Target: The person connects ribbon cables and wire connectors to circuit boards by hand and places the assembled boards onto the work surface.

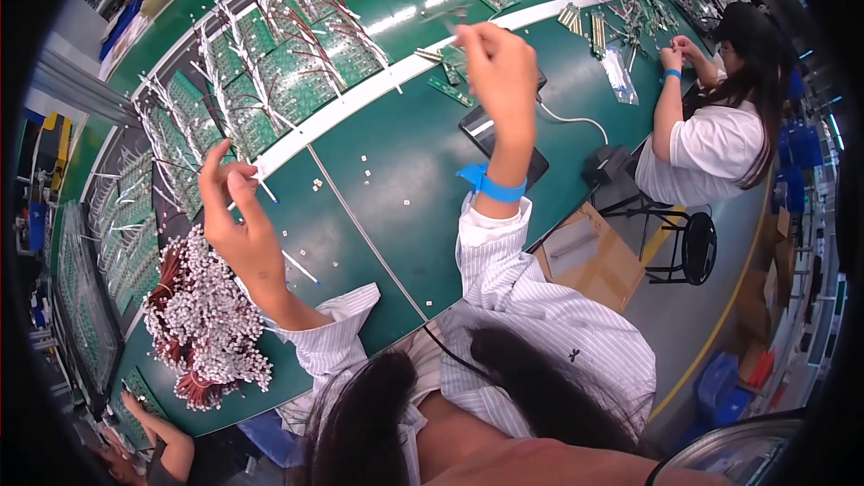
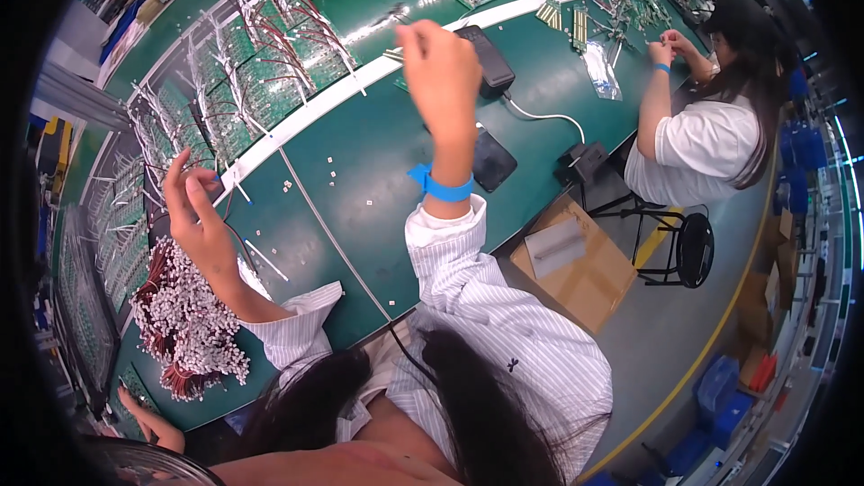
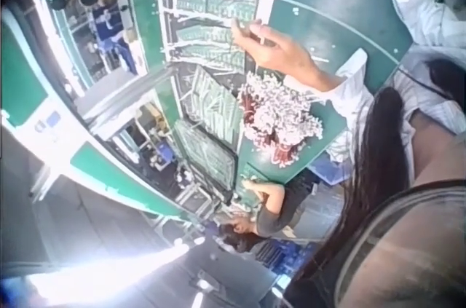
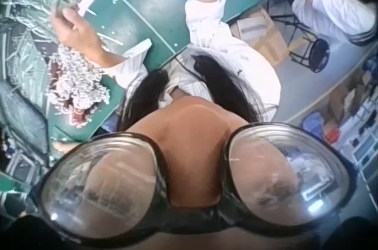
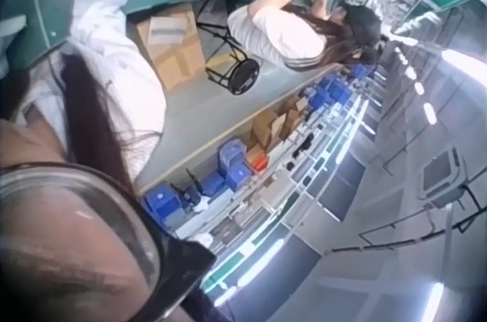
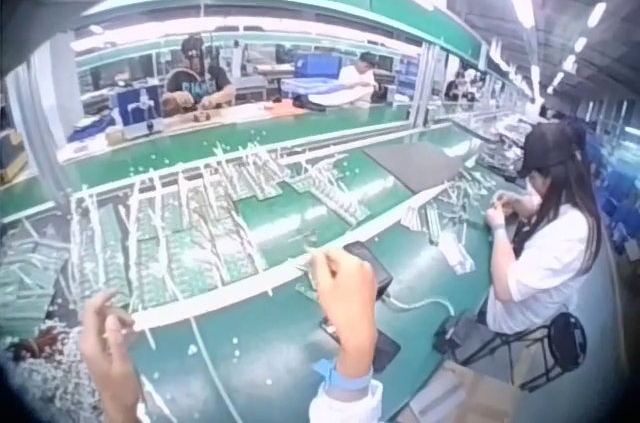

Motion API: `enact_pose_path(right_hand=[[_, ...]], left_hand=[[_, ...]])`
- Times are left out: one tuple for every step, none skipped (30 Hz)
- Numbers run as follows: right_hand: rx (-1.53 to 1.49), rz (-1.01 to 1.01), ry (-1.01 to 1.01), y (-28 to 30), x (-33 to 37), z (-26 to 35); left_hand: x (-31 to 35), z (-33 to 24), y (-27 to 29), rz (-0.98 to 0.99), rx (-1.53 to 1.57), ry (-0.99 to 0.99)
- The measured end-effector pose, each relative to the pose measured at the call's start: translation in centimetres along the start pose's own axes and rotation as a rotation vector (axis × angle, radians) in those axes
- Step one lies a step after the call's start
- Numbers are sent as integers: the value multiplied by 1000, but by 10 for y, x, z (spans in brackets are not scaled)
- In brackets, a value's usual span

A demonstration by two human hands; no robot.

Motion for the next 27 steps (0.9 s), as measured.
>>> enact_pose_path(right_hand=[[-21, -47, -13, -3, -3, -4], [-26, -45, -90, -3, -7, -6], [-24, -54, -176, 0, -9, -10], [-24, -46, -172, -1, -14, -14], [110, -217, -196, 6, -25, -31], [248, -387, -217, 13, -35, -50], [192, -310, -194, -2, -31, -40], [238, -368, -141, -2, -39, -51], [285, -425, -88, 0, -47, -64], [263, -285, -138, -7, -53, -71], [264, -286, -136, -12, -58, -83], [305, -280, -180, -18, -61, -96], [344, -264, -224, -23, -59, -97], [351, -193, -283, -24, -58, -95], [349, -182, -281, -29, -59, -96], [434, -299, -196, -34, -61, -97], [523, -424, -110, -35, -59, -93], [525, -422, -109, -31, -58, -90], [461, -309, -118, -27, -55, -80], [397, -204, -134, -21, -56, -76], [398, -200, -132, -18, -58, -78], [279, 20, -203, -23, -60, -80], [161, 241, -273, -30, -61, -82], [216, 274, -190, -41, -62, -88], [215, 275, -186, -46, -62, -92], [310, 292, -72, -51, -61, -97], [403, 309, 43, -57, -61, -102]], left_hand=[[2, 0, 7, -8, -28, 14], [3, 1, 13, -23, -46, 21], [4, 2, 15, -19, -64, 28], [5, 4, 17, -14, -83, 35], [1, 7, 2, 11, -42, 41], [3, 18, -14, 48, -1, 45], [5, 1, 18, 22, -92, 51], [2, 2, 12, 34, -59, 43], [1, 4, 5, 45, -37, 44], [3, 3, 10, 46, -61, 50], [3, 2, 7, 56, -69, 47], [2, 2, 4, 54, -69, 48], [3, 3, 3, 42, -57, 43], [3, 4, 2, 31, -45, 37], [3, 3, 3, 29, -55, 42], [3, 2, 3, 40, -48, 41], [2, 3, 4, 52, -32, 39], [1, 5, 5, 58, -22, 40], [3, 7, 7, 50, -30, 52], [2, 6, 5, 50, -27, 58], [1, 5, 2, 50, -24, 63], [2, 6, 4, 47, -34, 77], [3, 7, 7, 35, -52, 85], [4, 8, 10, 45, -63, 69], [2, 7, 11, 61, -57, 45], [1, 7, 11, 64, -42, 60], [-1, 8, 13, 60, -43, 61]])
Point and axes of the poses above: each hand's wrist, its own x-axis away from the middle knuckle, its own y-axis out of the back of the hand, z = x × y, the point moved 1 cm from there along -x, towards the middle knuckle, and after that the axes turned 13 degrees about -y, right-handed, at the moved point
